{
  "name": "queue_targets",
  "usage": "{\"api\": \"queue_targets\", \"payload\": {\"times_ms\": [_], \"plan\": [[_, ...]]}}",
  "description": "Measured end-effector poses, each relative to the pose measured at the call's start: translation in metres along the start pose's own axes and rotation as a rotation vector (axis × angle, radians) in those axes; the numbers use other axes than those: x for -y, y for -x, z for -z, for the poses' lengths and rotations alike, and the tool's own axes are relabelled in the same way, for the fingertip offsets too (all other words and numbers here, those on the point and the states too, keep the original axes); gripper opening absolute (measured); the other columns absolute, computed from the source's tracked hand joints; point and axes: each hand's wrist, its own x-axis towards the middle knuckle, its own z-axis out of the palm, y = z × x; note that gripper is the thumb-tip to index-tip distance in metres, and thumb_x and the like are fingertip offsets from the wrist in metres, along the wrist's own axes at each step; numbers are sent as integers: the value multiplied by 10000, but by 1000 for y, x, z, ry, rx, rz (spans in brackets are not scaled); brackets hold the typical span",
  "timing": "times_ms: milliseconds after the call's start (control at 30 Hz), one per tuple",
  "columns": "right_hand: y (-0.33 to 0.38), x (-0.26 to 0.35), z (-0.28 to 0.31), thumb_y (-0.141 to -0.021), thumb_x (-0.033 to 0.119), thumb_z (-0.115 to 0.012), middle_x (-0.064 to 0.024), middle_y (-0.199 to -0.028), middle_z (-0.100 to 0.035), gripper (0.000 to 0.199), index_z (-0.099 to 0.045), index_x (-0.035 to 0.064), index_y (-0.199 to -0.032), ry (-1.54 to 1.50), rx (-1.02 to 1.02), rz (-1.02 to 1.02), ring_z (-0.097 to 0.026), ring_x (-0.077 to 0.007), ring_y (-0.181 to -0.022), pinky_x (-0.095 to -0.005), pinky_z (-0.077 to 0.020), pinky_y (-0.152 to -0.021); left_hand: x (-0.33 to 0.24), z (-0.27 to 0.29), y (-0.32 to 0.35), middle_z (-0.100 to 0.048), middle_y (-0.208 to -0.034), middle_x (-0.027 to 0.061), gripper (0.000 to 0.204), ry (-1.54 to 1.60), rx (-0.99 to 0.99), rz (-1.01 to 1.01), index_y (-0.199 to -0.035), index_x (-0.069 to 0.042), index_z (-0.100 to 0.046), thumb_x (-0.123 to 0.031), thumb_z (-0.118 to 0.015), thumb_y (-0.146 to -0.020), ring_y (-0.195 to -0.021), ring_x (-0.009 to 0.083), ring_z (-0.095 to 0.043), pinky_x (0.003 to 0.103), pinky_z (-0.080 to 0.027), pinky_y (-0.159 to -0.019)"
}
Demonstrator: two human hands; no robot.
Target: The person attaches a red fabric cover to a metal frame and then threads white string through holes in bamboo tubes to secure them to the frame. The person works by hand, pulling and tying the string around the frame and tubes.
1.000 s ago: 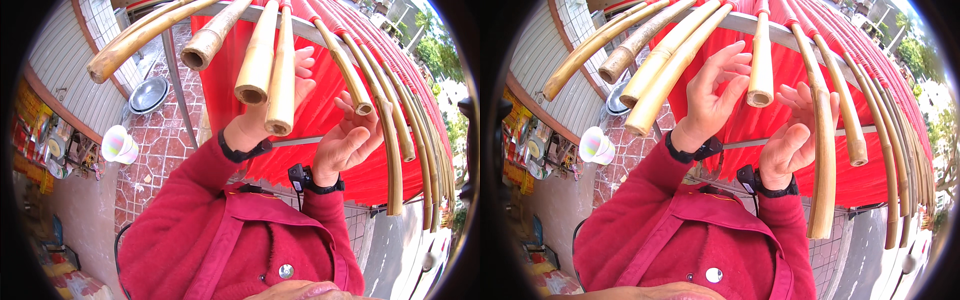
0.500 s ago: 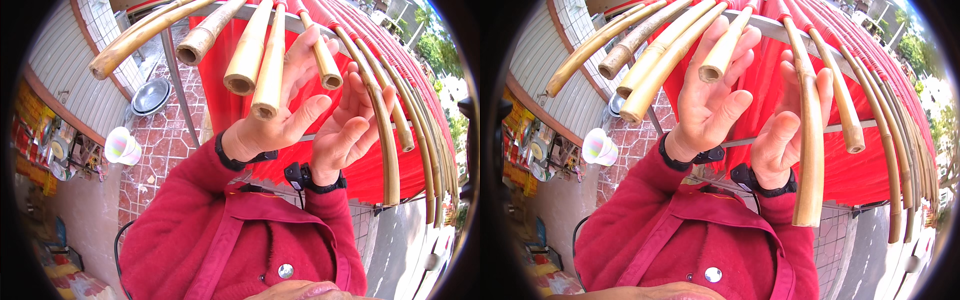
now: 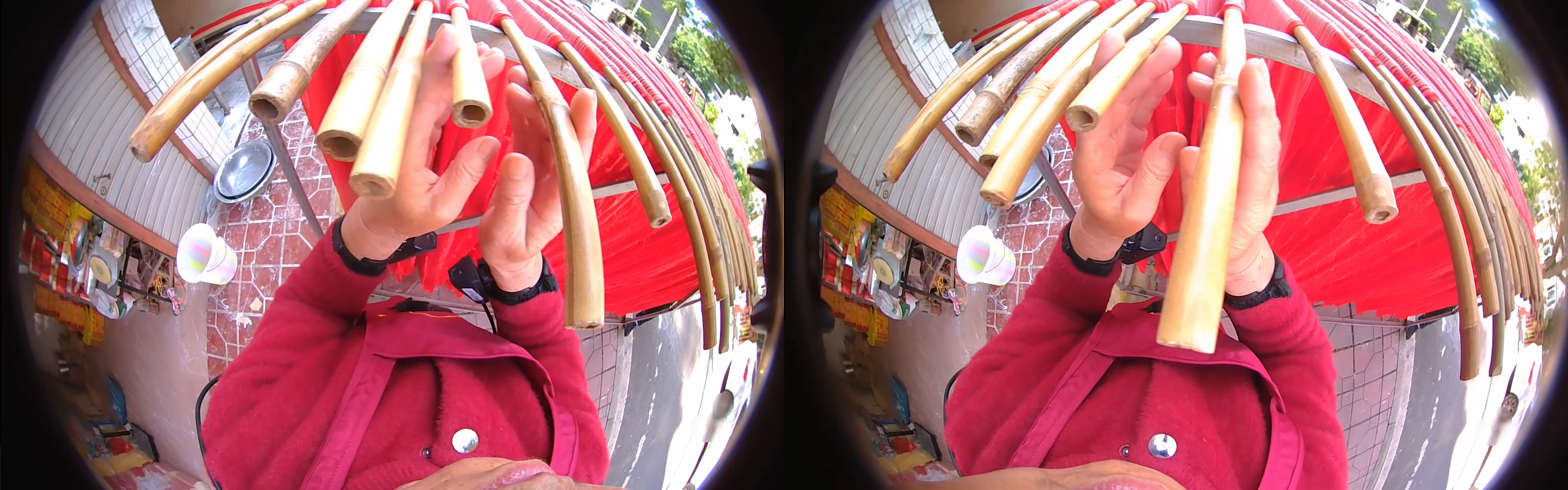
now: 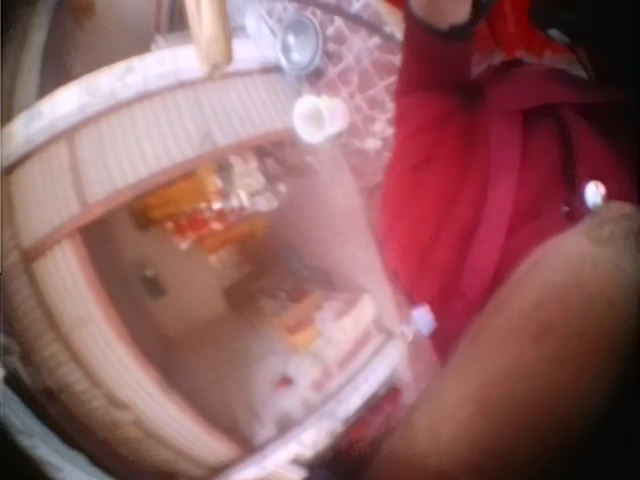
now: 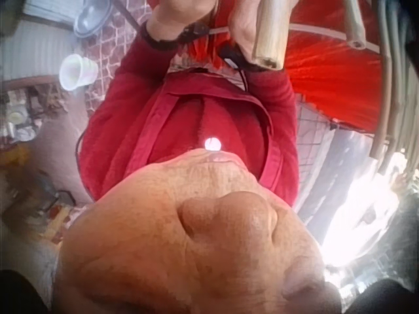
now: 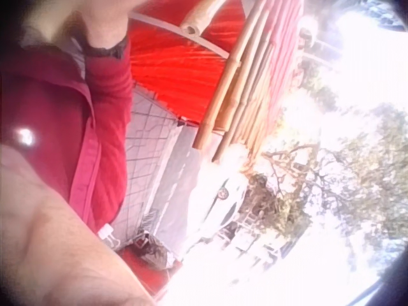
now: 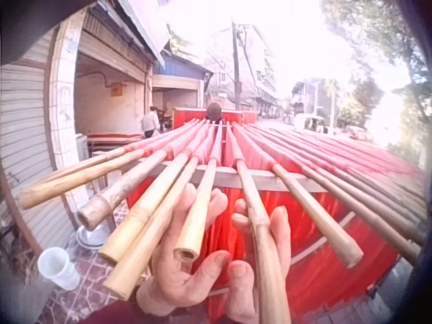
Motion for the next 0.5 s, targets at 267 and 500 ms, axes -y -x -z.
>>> {"api": "queue_targets", "payload": {"times_ms": [267, 500], "plan": [[24, -9, 33, -898, -23, -602, -300, -1423, -498, 633, -372, -94, -1483, 272, 40, -56, -487, -415, -1351, -453, -427, -1096, 17, -36, 25, -480, -1465, 259, 597, 74, -239, 213, -1487, 35, -379, 4, -624, -943, -1385, 358, -477, 444, -458, -1096], [66, -61, 77, -932, 17, -599, -222, -1376, -550, 504, -495, -8, -1425, 290, -26, -528, -530, -347, -1309, -395, -422, -1086, 40, -54, 53, -589, -1363, 162, 441, 106, -148, 506, -1377, 18, -514, 9, -630, -951, -1267, 242, -593, 362, -529, -1013]]}}
